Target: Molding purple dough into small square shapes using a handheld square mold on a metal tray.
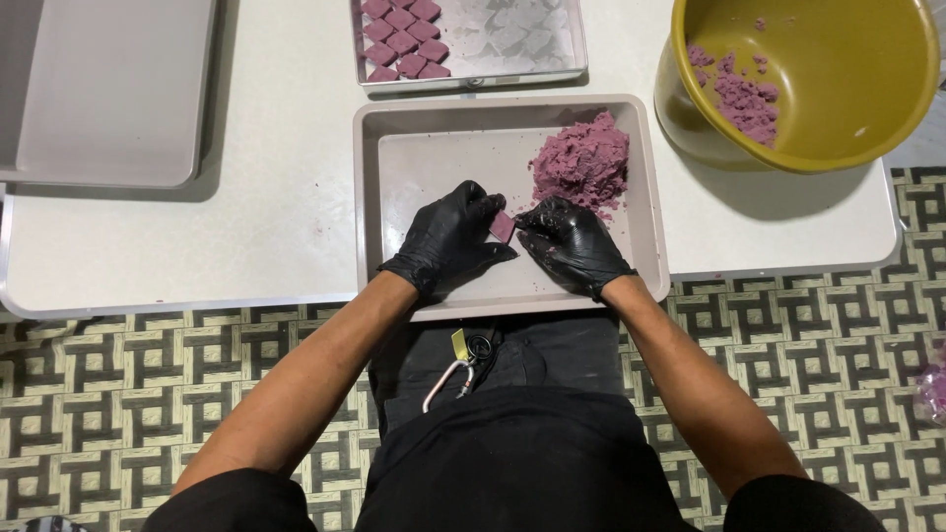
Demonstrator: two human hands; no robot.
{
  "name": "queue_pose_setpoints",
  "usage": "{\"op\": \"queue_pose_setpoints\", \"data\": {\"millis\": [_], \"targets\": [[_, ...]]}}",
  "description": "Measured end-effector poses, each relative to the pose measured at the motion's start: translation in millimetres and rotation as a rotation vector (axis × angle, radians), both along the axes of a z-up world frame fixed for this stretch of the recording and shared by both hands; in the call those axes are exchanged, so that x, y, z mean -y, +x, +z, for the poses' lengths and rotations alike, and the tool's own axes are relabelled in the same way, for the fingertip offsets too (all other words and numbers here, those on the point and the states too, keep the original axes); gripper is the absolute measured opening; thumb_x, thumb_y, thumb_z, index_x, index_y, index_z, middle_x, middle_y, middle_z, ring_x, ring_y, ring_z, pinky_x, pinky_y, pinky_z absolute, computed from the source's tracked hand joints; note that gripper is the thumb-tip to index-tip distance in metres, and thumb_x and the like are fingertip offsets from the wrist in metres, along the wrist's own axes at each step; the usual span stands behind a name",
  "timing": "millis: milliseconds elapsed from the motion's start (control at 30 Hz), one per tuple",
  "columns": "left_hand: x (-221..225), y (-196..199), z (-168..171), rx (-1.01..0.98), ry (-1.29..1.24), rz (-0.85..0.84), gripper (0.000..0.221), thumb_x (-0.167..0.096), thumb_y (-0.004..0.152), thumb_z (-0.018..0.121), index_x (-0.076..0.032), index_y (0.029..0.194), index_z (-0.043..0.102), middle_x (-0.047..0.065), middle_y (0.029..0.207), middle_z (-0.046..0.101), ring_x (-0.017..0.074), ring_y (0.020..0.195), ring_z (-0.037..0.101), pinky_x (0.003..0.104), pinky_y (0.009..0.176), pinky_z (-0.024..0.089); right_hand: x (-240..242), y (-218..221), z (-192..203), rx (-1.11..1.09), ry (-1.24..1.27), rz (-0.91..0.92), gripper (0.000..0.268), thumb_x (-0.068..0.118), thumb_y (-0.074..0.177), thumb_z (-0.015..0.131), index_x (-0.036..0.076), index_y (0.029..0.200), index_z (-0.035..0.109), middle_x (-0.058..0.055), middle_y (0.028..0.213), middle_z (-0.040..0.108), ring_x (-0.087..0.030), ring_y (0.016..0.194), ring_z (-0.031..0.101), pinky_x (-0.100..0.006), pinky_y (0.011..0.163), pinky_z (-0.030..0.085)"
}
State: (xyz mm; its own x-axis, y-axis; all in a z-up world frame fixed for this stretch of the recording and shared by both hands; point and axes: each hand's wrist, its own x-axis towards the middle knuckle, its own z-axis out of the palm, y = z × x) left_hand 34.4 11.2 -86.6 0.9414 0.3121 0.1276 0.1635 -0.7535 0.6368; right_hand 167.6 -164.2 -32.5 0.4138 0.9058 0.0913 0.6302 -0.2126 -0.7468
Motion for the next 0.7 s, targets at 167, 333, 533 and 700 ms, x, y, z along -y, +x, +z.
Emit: {"op": "queue_pose_setpoints", "data": {"millis": [167,333,533,700], "targets": [[2.2,-13.8,25.0,0.011,0.032,0.010,0.049,-0.044,0.074,0.085,-0.019,0.113,0.069,0.002,0.100,0.058,0.0300,0.093,0.068,0.047,0.075,0.060,0.5,3.9,-6.9,-0.011,0.009,0.024,0.018,0.013,0.086,0.074,0.012,0.104,0.078,-0.015,0.095,0.072,-0.039,0.097,0.071,-0.049,0.082,0.057],[3.7,-13.3,30.9,0.062,0.073,0.018,0.045,-0.043,0.074,0.084,-0.016,0.107,0.069,0.002,0.091,0.056,0.0305,0.086,0.068,0.047,0.069,0.059,-2.2,4.5,2.6,-0.078,0.016,0.044,0.018,0.011,0.087,0.074,0.012,0.104,0.078,-0.015,0.093,0.072,-0.038,0.096,0.071,-0.048,0.084,0.056],[2.2,-11.0,30.9,0.158,0.161,-0.016,0.040,-0.047,0.074,0.082,-0.017,0.095,0.065,0.000,0.087,0.053,0.0286,0.078,0.068,0.045,0.064,0.059,-4.9,3.7,5.3,-0.161,-0.001,0.032,0.017,0.008,0.089,0.073,0.007,0.105,0.078,-0.019,0.094,0.073,-0.038,0.096,0.071,-0.047,0.084,0.056],[4.2,-11.4,39.2,0.161,0.046,-0.051,0.040,-0.046,0.075,0.082,-0.018,0.097,0.065,0.001,0.084,0.055,0.0327,0.077,0.069,0.049,0.064,0.059,-5.0,5.8,-1.5,-0.135,0.002,0.016,0.017,0.009,0.089,0.075,0.010,0.105,0.079,-0.017,0.097,0.073,-0.037,0.099,0.071,-0.047,0.086,0.056]]}}
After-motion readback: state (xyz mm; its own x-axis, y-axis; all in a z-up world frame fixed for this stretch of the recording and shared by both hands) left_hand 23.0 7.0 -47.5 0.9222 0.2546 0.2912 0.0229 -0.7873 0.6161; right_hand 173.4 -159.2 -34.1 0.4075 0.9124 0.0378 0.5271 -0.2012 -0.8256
